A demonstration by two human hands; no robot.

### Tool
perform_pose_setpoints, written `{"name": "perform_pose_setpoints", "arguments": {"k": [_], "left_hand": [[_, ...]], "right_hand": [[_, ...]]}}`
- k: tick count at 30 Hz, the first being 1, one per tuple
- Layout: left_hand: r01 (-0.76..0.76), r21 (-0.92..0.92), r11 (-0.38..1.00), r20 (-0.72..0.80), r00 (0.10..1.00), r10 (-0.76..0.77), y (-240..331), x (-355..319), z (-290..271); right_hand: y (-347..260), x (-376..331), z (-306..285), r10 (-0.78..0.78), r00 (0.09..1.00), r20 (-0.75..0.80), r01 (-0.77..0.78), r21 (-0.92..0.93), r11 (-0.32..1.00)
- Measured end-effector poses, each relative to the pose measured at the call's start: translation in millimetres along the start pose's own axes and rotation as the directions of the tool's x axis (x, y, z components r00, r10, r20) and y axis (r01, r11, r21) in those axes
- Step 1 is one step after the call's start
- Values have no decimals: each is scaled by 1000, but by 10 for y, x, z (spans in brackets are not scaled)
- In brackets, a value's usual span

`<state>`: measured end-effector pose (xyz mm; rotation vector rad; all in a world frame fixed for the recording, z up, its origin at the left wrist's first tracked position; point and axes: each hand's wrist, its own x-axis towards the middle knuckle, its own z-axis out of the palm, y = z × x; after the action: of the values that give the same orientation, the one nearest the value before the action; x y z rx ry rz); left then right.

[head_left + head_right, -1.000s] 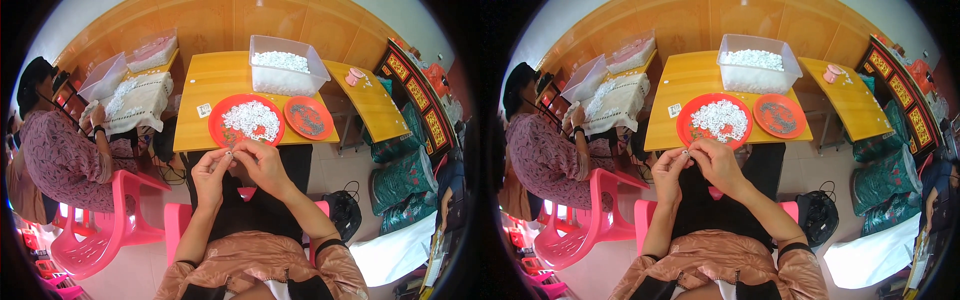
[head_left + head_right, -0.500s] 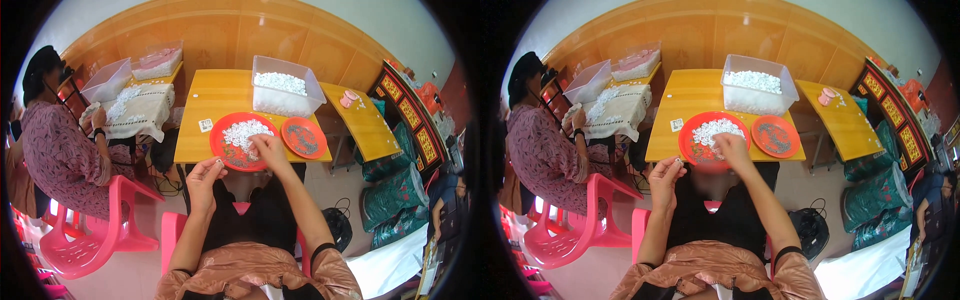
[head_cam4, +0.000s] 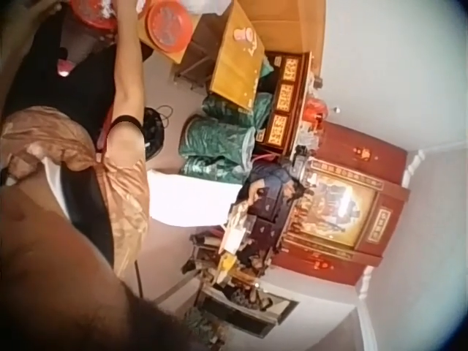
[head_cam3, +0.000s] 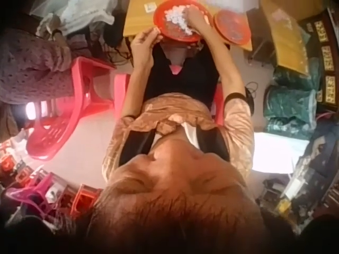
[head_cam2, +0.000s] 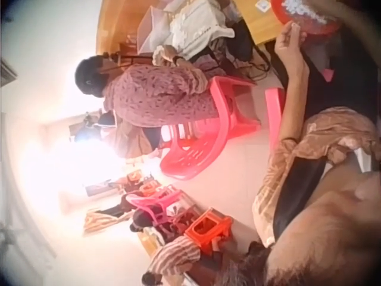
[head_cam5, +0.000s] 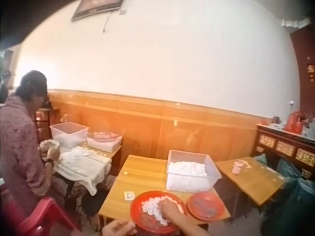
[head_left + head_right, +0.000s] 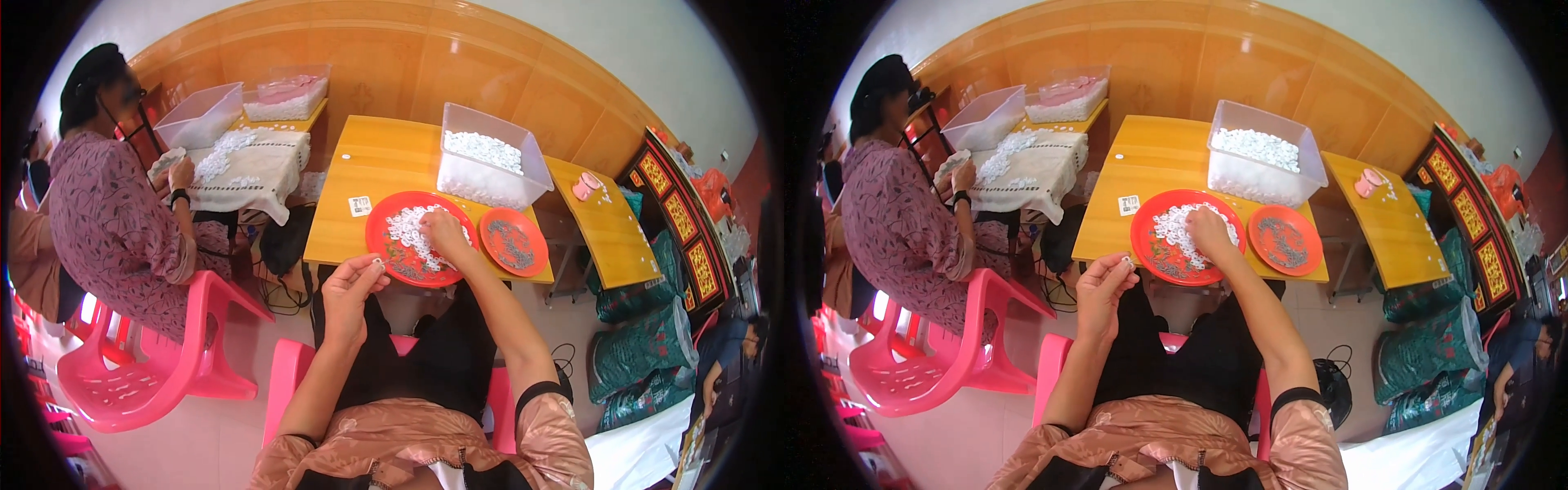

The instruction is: Manually assembling small white hardware components at a workbench.

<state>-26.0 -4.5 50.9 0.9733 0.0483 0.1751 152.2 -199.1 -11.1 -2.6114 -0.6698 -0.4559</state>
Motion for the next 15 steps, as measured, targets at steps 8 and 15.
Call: {"name": "perform_pose_setpoints", "arguments": {"k": [8, 15], "left_hand": [[56, -35, 998, 52, 997, -54, -90, -76, 68], [50, -35, 998, 49, 998, -48, -73, -52, 59]], "right_hand": [[55, -56, -97, 115, 986, 123, -126, 91, 988], [-166, -167, -241, 195, 979, -63, -164, 333, 929]]}}
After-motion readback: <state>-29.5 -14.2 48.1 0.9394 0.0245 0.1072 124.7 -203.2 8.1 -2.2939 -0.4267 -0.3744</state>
